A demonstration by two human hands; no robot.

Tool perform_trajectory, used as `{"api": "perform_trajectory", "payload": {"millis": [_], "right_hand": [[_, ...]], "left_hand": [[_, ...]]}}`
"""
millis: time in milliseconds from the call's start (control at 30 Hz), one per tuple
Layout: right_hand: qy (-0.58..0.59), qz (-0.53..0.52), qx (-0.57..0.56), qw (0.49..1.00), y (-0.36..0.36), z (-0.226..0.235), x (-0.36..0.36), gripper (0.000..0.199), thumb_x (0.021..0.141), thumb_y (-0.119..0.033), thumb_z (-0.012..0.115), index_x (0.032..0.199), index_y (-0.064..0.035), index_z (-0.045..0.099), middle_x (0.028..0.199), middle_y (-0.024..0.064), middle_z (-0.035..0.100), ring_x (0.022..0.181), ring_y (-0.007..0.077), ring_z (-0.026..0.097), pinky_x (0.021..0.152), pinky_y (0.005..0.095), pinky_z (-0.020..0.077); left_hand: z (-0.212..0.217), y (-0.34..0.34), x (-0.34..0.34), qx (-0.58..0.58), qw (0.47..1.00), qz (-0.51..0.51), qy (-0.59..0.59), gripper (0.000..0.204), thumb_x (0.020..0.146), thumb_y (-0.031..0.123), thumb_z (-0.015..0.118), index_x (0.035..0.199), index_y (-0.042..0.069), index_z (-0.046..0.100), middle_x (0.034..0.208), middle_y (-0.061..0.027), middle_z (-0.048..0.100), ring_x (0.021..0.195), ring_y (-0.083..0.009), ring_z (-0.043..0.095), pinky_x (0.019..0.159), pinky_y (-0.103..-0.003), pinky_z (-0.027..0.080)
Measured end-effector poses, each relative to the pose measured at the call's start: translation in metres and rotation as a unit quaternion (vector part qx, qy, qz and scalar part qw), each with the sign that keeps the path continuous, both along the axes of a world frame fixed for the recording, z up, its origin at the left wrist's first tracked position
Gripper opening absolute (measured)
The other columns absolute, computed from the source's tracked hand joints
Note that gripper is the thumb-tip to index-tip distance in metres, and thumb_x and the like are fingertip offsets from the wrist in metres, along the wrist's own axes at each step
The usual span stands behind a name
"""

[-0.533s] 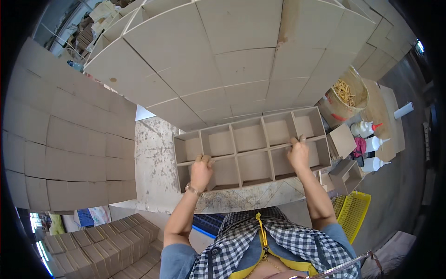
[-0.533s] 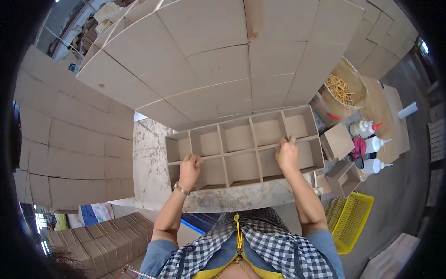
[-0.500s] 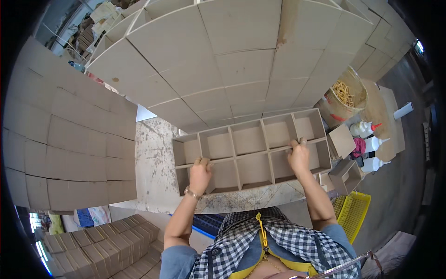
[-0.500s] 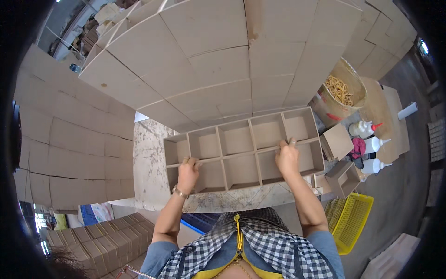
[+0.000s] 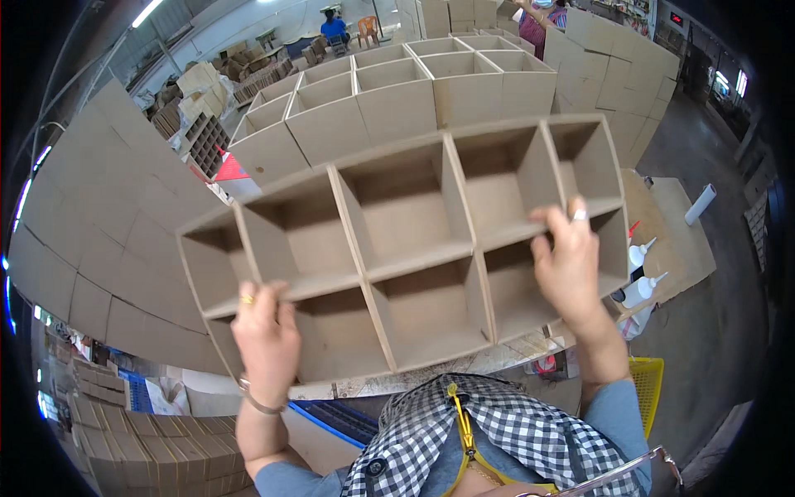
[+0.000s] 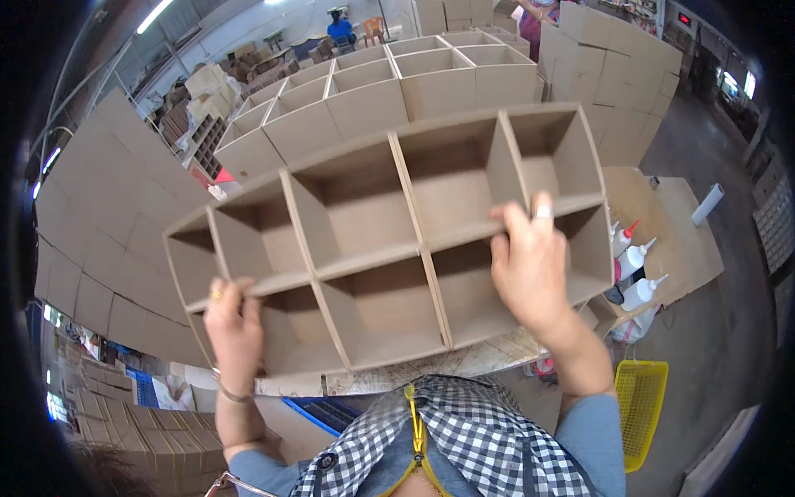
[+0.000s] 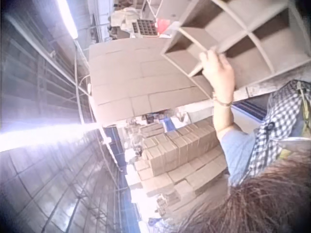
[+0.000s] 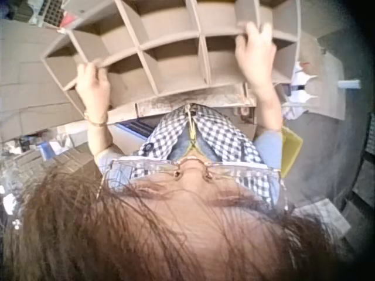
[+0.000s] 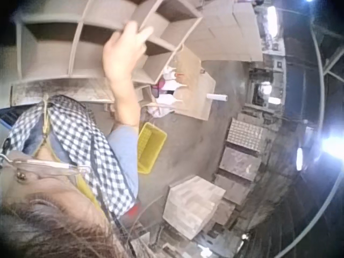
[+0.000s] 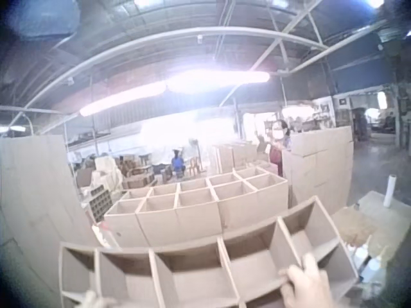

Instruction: The recorder is assembling small cardboard bins and placing them into a larger grid-like cardboard organizer frame.

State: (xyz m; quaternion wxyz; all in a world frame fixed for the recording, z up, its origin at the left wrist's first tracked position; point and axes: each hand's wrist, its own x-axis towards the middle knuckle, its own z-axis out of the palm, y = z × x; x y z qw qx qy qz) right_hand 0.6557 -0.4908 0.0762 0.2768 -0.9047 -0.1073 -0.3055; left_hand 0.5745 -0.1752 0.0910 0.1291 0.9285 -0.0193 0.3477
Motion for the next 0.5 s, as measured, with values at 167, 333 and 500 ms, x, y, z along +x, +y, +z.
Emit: {"api": "perform_trajectory", "payload": {"millis": [167,333,500], "right_hand": [[-0.162,-0.006,-0.043,0.986,-0.004,0.096,0.062,0.019,0.072,-0.003,0.056,0.091,-0.0029,0.058,0.087,0.0187,0.053,0.087,0.0375,0.055,0.073,0.0435,0.0443],[-0.025,-0.01,-0.048,0.998,0.018,0.208,0.15,0.027,0.07,-0.012,0.068,0.093,-0.0002,0.061,0.085,0.0189,0.062,0.083,0.0305,0.06,0.074,0.0376,0.0453],[-0.015,0.003,-0.033,0.999,0.028,0.244,0.228,0.029,0.064,-0.01,0.076,0.086,0.0035,0.063,0.077,0.0168,0.064,0.073,0.025,0.062,0.068,0.0352,0.0469]], "left_hand": [[0.108,0.019,0.044,0.084,0.993,0.006,-0.087,0.012,0.074,0.003,0.057,0.084,-0.003,0.058,0.079,-0.0189,0.054,0.071,-0.0367,0.056,0.064,-0.04,0.044],[0.21,0.038,0.136,0.022,1.0,-0.009,-0.012,0.016,0.075,0.01,0.062,0.082,-0.004,0.059,0.068,-0.0091,0.059,0.061,-0.0137,0.053,0.057,-0.03,0.043],[0.244,0.061,0.223,-0.059,0.997,-0.04,0.037,0.021,0.069,0.012,0.07,0.086,-0.001,0.065,0.075,-0.0131,0.064,0.069,-0.0193,0.061,0.066,-0.031,0.047]]}}
